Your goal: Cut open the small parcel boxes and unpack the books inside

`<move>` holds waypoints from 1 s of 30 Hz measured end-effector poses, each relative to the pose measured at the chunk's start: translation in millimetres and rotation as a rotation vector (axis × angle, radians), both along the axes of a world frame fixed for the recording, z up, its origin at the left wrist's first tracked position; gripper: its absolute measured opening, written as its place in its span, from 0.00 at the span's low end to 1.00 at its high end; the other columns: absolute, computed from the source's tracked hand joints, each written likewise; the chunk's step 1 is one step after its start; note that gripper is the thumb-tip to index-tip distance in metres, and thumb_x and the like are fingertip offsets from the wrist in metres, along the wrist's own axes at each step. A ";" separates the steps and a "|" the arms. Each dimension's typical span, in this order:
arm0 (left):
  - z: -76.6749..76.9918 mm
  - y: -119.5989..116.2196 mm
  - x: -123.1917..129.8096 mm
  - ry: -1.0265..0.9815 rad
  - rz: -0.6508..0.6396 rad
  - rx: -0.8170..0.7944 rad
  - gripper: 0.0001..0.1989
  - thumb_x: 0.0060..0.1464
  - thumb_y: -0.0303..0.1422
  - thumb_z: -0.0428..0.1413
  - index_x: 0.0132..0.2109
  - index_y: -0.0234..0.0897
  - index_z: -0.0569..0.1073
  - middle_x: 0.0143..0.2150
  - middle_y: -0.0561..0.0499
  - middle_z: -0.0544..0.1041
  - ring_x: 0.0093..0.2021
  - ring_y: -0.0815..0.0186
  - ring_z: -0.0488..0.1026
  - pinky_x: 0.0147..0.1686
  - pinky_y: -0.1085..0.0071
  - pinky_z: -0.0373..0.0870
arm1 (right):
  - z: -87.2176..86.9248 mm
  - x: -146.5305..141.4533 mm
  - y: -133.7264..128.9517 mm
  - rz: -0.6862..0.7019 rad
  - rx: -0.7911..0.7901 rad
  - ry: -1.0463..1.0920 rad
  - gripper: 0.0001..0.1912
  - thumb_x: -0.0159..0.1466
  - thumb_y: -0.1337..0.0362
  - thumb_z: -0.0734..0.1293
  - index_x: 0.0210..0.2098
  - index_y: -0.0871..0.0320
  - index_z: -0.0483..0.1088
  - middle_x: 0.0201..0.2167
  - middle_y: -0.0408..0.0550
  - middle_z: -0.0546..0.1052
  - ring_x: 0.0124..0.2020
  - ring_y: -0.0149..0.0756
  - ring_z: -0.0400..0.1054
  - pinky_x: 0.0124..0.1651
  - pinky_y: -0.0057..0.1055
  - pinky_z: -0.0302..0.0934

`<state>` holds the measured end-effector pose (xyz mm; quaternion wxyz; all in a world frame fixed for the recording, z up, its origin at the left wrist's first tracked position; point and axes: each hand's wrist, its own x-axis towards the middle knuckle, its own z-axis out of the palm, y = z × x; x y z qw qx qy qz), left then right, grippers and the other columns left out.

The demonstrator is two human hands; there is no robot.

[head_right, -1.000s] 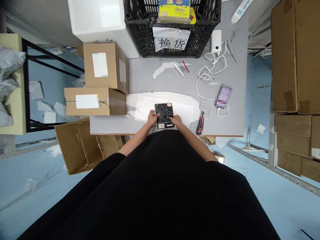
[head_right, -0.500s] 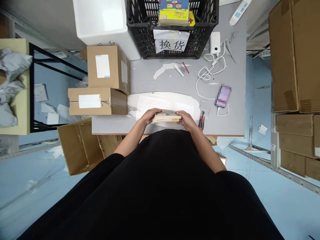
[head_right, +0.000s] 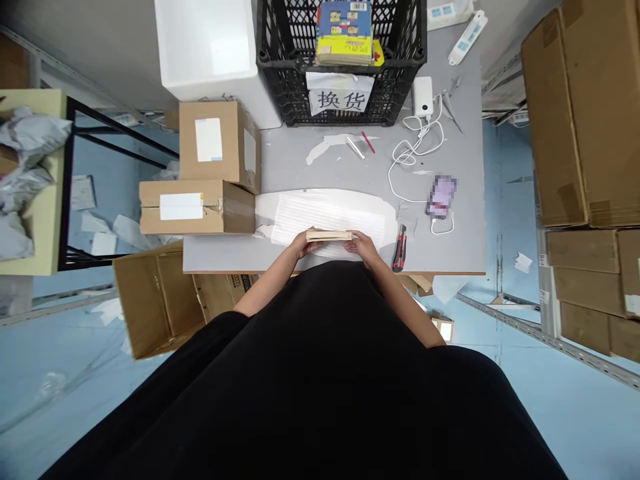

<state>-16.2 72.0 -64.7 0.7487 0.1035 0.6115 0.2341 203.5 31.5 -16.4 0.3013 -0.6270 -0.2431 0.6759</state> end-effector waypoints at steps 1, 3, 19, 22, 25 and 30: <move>-0.4 -1.3 -0.8 -0.001 -0.010 0.013 0.20 0.58 0.49 0.58 0.44 0.35 0.77 0.35 0.45 0.81 0.34 0.66 0.80 0.40 0.70 0.80 | -3.1 0.3 -1.4 0.040 0.036 -0.039 0.17 0.56 0.67 0.66 0.45 0.56 0.72 0.25 0.41 0.76 0.29 0.32 0.72 0.40 0.31 0.69; -1.8 -4.0 -1.7 -0.006 -0.016 0.041 0.23 0.57 0.51 0.59 0.46 0.35 0.76 0.36 0.44 0.81 0.36 0.64 0.80 0.41 0.68 0.80 | -10.1 0.9 -4.1 0.124 0.130 -0.153 0.21 0.53 0.67 0.67 0.47 0.55 0.72 0.26 0.39 0.76 0.30 0.33 0.71 0.43 0.33 0.68; 6.3 -10.7 -21.5 0.666 -0.550 0.749 0.14 0.51 0.28 0.61 0.47 0.41 0.78 0.54 0.43 0.72 0.60 0.54 0.66 0.60 0.61 0.65 | -34.1 5.0 -1.9 0.346 0.485 -0.745 0.14 0.62 0.58 0.65 0.44 0.57 0.74 0.47 0.57 0.74 0.51 0.49 0.66 0.55 0.45 0.63; 9.4 -5.8 -14.2 0.584 -0.519 0.731 0.10 0.54 0.29 0.58 0.45 0.41 0.76 0.50 0.46 0.76 0.55 0.56 0.70 0.58 0.64 0.64 | -36.3 4.8 9.2 0.331 0.478 -0.678 0.13 0.63 0.59 0.63 0.44 0.58 0.71 0.48 0.58 0.75 0.52 0.49 0.67 0.57 0.45 0.62; 10.4 -0.9 -9.8 0.526 -0.503 0.634 0.02 0.56 0.32 0.58 0.36 0.40 0.73 0.35 0.52 0.75 0.41 0.61 0.71 0.48 0.68 0.67 | -38.1 6.1 21.3 0.287 0.364 -0.605 0.11 0.64 0.59 0.62 0.41 0.57 0.70 0.40 0.53 0.78 0.43 0.45 0.71 0.50 0.41 0.65; 6.5 4.8 -4.6 0.370 -0.379 0.496 0.12 0.58 0.38 0.57 0.30 0.39 0.68 0.28 0.55 0.69 0.31 0.67 0.67 0.37 0.72 0.66 | -49.8 3.2 26.0 0.125 0.163 -0.484 0.12 0.63 0.53 0.64 0.35 0.55 0.68 0.36 0.49 0.78 0.39 0.41 0.73 0.41 0.36 0.68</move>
